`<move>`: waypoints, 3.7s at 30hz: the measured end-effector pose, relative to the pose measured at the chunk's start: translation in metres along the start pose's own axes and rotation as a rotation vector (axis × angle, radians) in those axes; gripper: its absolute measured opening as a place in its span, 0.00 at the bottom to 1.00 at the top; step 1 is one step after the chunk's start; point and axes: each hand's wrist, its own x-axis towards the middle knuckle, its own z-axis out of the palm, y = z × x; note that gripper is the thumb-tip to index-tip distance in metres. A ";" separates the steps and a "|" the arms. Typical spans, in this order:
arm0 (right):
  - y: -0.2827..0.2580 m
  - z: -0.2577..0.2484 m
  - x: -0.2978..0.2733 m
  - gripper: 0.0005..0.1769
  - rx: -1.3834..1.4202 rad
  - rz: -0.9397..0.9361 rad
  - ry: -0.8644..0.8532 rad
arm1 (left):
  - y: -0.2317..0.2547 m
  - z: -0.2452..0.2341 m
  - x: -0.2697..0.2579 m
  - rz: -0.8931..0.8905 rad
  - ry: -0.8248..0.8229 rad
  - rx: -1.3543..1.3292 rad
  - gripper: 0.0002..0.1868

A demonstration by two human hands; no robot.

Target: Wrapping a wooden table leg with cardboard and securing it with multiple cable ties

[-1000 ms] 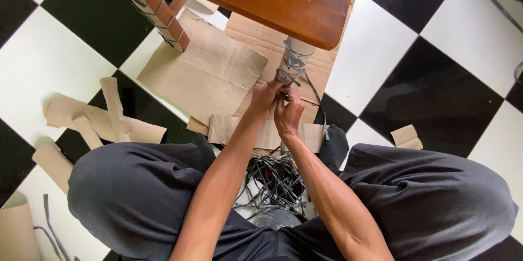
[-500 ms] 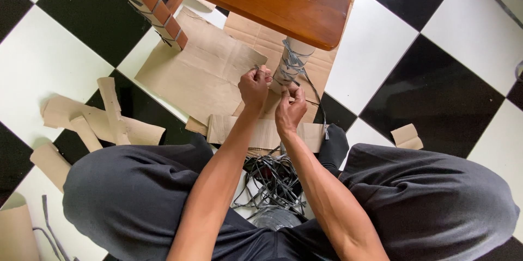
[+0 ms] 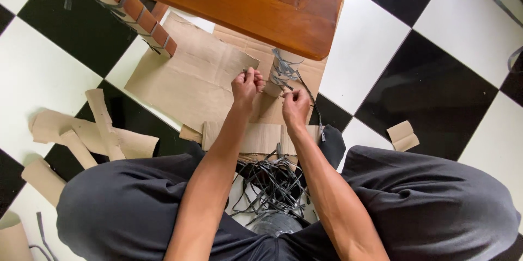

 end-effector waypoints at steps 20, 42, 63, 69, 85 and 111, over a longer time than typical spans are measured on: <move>-0.033 0.008 -0.034 0.08 0.403 0.066 -0.147 | 0.044 0.016 -0.040 0.104 -0.044 0.240 0.17; -0.046 0.014 -0.048 0.06 0.530 0.346 -0.135 | 0.061 0.014 -0.070 0.091 -0.079 0.794 0.12; -0.027 0.011 -0.038 0.20 0.367 0.135 -0.091 | 0.008 -0.003 -0.035 0.104 -0.319 0.196 0.09; -0.015 0.014 -0.042 0.35 -0.025 -0.361 0.199 | 0.015 -0.003 -0.041 0.128 -0.315 0.216 0.09; -0.054 0.005 -0.054 0.03 -0.114 -0.273 -0.023 | 0.025 0.002 -0.048 0.167 -0.221 0.504 0.07; -0.035 0.014 -0.037 0.04 -0.141 -0.458 0.074 | 0.026 -0.001 -0.056 0.036 -0.075 0.625 0.14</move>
